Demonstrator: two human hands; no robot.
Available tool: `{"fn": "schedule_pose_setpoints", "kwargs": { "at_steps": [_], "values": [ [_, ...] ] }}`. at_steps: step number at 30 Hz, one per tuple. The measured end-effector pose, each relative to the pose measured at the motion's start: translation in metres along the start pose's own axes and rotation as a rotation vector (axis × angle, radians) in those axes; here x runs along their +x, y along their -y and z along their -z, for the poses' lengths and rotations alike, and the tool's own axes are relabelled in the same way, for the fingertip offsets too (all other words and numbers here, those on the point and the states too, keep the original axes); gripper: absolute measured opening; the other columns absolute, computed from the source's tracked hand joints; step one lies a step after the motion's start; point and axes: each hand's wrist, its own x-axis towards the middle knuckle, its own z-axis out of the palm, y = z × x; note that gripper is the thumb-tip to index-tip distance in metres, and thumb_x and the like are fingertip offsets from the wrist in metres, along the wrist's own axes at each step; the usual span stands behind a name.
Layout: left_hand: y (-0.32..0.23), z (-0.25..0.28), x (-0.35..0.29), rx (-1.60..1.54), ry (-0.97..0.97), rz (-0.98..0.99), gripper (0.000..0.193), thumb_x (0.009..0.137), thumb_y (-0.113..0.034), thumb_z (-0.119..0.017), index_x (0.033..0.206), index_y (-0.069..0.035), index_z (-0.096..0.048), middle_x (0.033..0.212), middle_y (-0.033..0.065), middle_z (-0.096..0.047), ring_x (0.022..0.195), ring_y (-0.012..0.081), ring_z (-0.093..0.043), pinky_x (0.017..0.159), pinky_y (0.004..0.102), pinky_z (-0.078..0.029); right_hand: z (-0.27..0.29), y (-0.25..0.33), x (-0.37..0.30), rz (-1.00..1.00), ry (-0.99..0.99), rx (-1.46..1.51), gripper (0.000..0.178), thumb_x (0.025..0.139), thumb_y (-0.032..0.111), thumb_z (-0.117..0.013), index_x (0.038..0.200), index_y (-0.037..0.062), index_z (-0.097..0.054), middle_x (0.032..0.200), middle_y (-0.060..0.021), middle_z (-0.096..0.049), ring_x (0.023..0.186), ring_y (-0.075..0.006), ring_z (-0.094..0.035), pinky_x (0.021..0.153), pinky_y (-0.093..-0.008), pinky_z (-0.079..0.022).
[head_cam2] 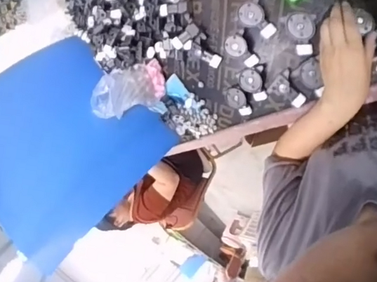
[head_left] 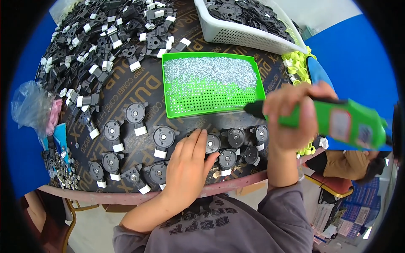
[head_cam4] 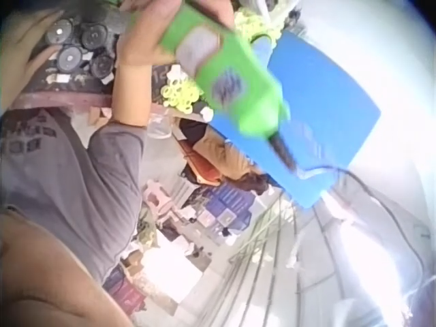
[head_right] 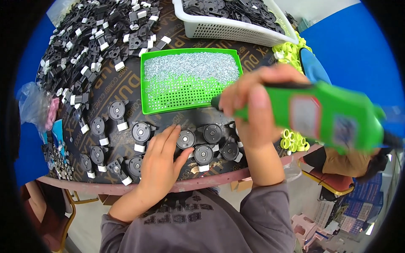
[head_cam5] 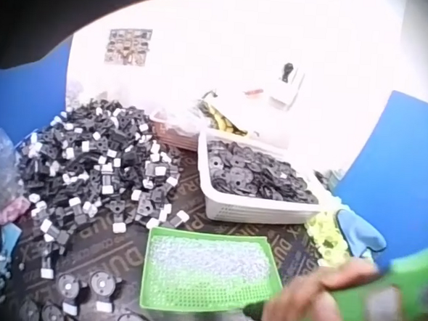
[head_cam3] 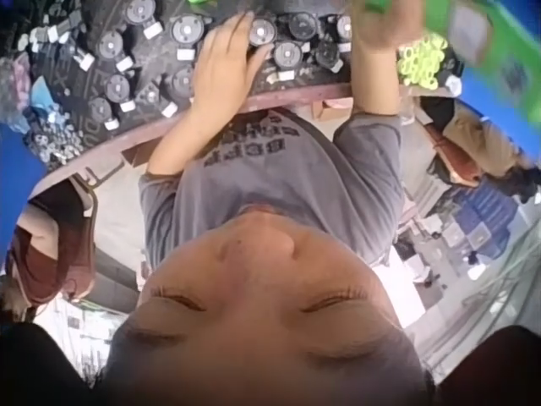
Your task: Assembling small circular black components using an electric screwdriver to drive tiny screws from a green tray.
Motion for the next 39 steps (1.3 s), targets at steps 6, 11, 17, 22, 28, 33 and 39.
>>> {"fn": "schedule_pose_setpoints", "kwargs": {
  "at_steps": [6, 11, 17, 22, 28, 33, 39],
  "values": [
    [0.002, -0.002, -0.002, -0.021, -0.008, -0.022, 0.055, 0.08, -0.014, -0.076, 0.128, 0.002, -0.054, 0.12, 0.0175, -0.06, 0.106, 0.0358, -0.057, 0.09, 0.0412, -0.049, -0.028, 0.048, -0.038, -0.079, 0.27, -0.04, 0.029, 0.094, 0.015, -0.06, 0.112, 0.0106, -0.038, 0.069, -0.0081, -0.053, 0.048, -0.0196, -0.055, 0.046, -0.0348, -0.05],
    [0.001, -0.003, -0.001, 0.01, -0.026, -0.07, 0.053, 0.08, -0.016, -0.074, 0.124, 0.006, -0.054, 0.117, 0.0176, -0.06, 0.104, 0.0331, -0.058, 0.089, 0.0392, -0.05, -0.028, 0.034, -0.058, -0.064, 0.275, -0.09, 0.029, 0.094, 0.014, -0.061, 0.112, 0.0102, -0.038, 0.071, -0.0085, -0.055, 0.052, -0.02, -0.057, 0.05, -0.0364, -0.051],
    [0.001, -0.004, -0.003, 0.012, -0.028, -0.064, 0.053, 0.079, -0.016, -0.075, 0.123, 0.006, -0.055, 0.117, 0.0173, -0.06, 0.105, 0.0327, -0.058, 0.089, 0.0392, -0.05, -0.029, 0.031, -0.061, -0.148, 0.229, -0.01, 0.03, 0.091, 0.009, -0.062, 0.111, 0.0067, -0.04, 0.07, -0.0111, -0.055, 0.053, -0.0204, -0.055, 0.052, -0.0369, -0.05],
    [-0.001, -0.002, -0.001, 0.028, -0.013, -0.032, 0.054, 0.079, -0.019, -0.075, 0.124, 0.004, -0.056, 0.119, 0.0157, -0.06, 0.106, 0.0321, -0.058, 0.09, 0.0394, -0.05, -0.026, 0.034, -0.056, -0.105, 0.228, 0.036, 0.032, 0.089, 0.001, -0.062, 0.113, 0.0015, -0.042, 0.069, -0.014, -0.056, 0.055, -0.0211, -0.054, 0.053, -0.0368, -0.05],
    [-0.004, 0.007, 0.003, -0.034, -0.052, -0.047, 0.041, 0.072, -0.009, -0.078, 0.111, -0.009, -0.067, 0.123, 0.0082, -0.062, 0.108, 0.0318, -0.058, 0.089, 0.039, -0.049, -0.029, 0.048, -0.045, -0.126, 0.181, 0.067, 0.026, 0.094, 0.017, -0.058, 0.111, 0.0105, -0.039, 0.068, -0.0072, -0.053, 0.047, -0.0189, -0.054, 0.045, -0.0338, -0.049],
    [0.001, 0.005, 0.0, -0.144, -0.102, -0.077, 0.022, 0.07, -0.006, -0.079, 0.091, -0.009, -0.071, 0.115, 0.0061, -0.065, 0.103, 0.03, -0.06, 0.085, 0.0378, -0.05, -0.03, 0.049, -0.042, -0.086, 0.18, 0.073, 0.028, 0.092, 0.017, -0.058, 0.111, 0.0098, -0.039, 0.069, -0.0079, -0.053, 0.047, -0.0181, -0.055, 0.044, -0.0329, -0.05],
    [0.0, 0.004, 0.001, -0.123, -0.129, -0.084, 0.02, 0.071, -0.005, -0.078, 0.089, -0.008, -0.07, 0.113, 0.0061, -0.066, 0.101, 0.0301, -0.061, 0.084, 0.0373, -0.05, -0.028, 0.05, -0.043, -0.071, 0.192, 0.044, 0.026, 0.093, 0.017, -0.056, 0.111, 0.0095, -0.038, 0.069, -0.0079, -0.054, 0.047, -0.0177, -0.056, 0.044, -0.0325, -0.051]
  ]
}}
